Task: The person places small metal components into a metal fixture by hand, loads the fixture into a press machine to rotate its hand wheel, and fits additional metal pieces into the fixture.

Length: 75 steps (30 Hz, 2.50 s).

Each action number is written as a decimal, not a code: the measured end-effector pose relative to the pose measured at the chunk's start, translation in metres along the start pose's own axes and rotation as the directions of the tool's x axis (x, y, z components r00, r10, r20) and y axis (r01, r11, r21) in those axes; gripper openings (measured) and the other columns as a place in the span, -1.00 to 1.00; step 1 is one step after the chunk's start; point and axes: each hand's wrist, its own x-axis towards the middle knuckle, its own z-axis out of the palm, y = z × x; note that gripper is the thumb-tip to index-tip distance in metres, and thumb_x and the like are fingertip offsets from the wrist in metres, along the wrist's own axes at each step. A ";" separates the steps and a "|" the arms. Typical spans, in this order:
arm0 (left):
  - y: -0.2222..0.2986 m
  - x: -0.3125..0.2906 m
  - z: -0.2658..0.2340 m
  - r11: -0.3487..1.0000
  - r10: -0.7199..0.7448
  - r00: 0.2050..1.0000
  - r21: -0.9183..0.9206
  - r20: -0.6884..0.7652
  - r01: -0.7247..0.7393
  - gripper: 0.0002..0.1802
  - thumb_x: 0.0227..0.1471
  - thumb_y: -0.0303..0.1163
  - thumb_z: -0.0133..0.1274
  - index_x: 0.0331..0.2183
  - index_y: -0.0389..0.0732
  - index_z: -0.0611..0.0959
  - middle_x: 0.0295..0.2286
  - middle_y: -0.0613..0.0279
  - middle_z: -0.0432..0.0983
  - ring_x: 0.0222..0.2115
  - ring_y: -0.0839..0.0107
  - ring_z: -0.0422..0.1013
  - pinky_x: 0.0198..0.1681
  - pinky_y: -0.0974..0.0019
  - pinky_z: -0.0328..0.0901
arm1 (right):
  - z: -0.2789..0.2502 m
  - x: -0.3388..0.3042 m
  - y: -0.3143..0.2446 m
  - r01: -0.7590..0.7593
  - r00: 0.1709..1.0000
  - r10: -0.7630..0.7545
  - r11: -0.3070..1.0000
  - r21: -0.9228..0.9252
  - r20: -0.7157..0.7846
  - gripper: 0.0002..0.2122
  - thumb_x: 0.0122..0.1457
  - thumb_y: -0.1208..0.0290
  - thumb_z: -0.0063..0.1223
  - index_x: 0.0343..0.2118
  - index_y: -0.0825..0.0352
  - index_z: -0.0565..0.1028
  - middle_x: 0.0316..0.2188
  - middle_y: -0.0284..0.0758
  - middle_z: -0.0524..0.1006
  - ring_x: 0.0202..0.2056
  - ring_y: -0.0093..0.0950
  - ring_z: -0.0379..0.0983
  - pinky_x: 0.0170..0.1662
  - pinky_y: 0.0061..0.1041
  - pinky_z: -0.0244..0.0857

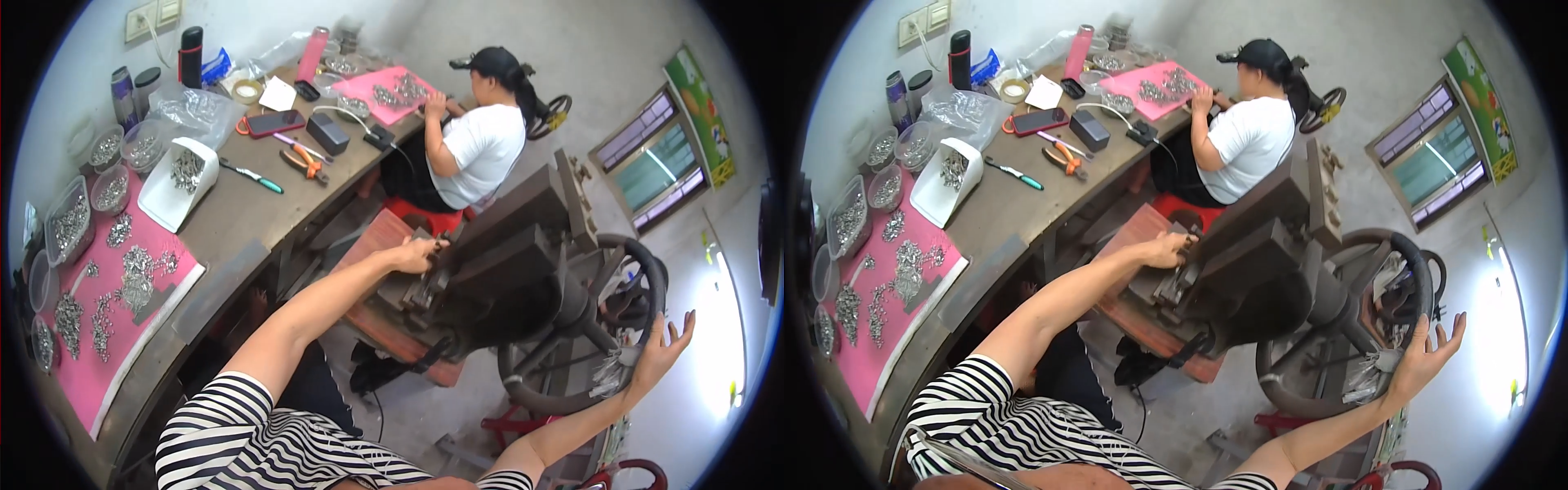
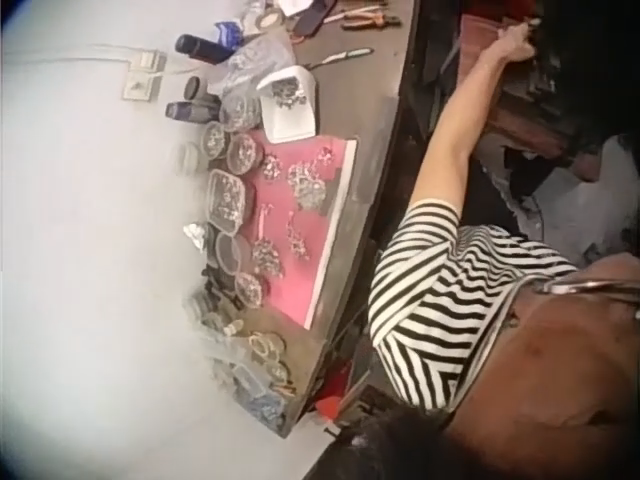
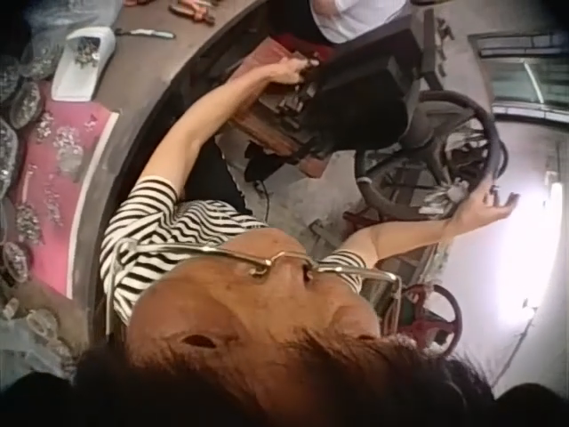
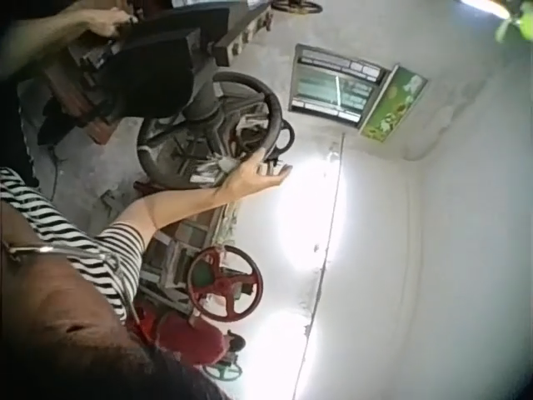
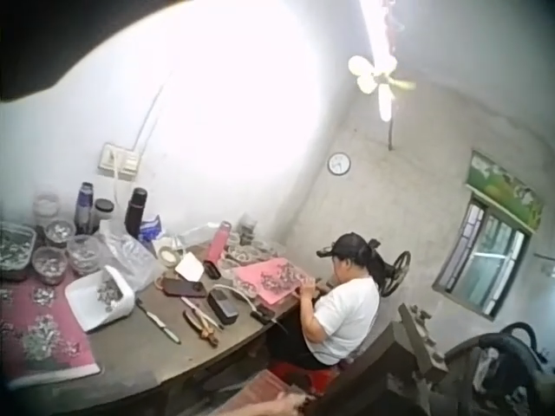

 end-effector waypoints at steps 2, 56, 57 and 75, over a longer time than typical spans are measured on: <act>-0.008 -0.010 -0.007 0.969 0.207 0.978 -0.135 -0.002 -0.205 -0.08 -0.14 -0.22 0.33 0.29 0.00 0.40 0.09 0.01 0.37 0.18 0.06 0.29 0.21 -0.13 0.12 | -0.017 0.016 0.004 0.037 0.999 -0.036 0.999 0.022 -0.013 -0.36 0.30 0.25 0.17 0.36 0.33 0.17 0.32 -0.18 0.24 0.16 -0.21 0.32 0.18 -0.24 0.28; 0.090 -0.619 0.087 0.950 -0.009 -0.521 -0.170 -0.854 0.263 -0.67 0.42 -0.41 -0.28 0.10 -0.36 0.37 0.09 -0.10 0.42 0.09 0.06 0.45 0.22 0.09 0.30 | 0.224 -0.517 -0.414 -0.033 0.312 -0.948 0.051 0.998 0.059 -0.47 -0.02 0.45 0.43 0.03 0.37 0.44 -0.05 -0.13 0.46 0.02 -0.08 0.36 0.11 -0.14 0.22; 0.092 -0.629 0.092 0.961 -0.186 -0.544 -0.268 -0.818 0.075 -0.66 0.42 -0.38 -0.24 0.10 -0.36 0.36 0.08 -0.10 0.43 0.06 0.09 0.47 0.17 0.12 0.35 | 0.225 -0.516 -0.413 -0.033 0.312 -0.948 0.054 0.998 0.061 -0.47 -0.02 0.45 0.43 0.03 0.37 0.44 -0.05 -0.13 0.46 0.02 -0.08 0.36 0.11 -0.14 0.22; 0.065 -0.602 0.041 0.469 0.137 -0.036 0.033 -0.990 0.883 -0.39 -0.04 -0.29 0.33 0.06 -0.16 0.54 -0.10 0.19 0.51 -0.04 0.18 0.36 0.12 0.06 0.07 | 0.241 -0.482 -0.452 0.207 0.142 -0.939 -0.283 0.937 -0.315 -0.86 0.10 0.59 0.19 -0.26 0.35 0.54 -0.32 -0.26 0.51 -0.26 -0.31 0.48 0.08 -0.22 0.25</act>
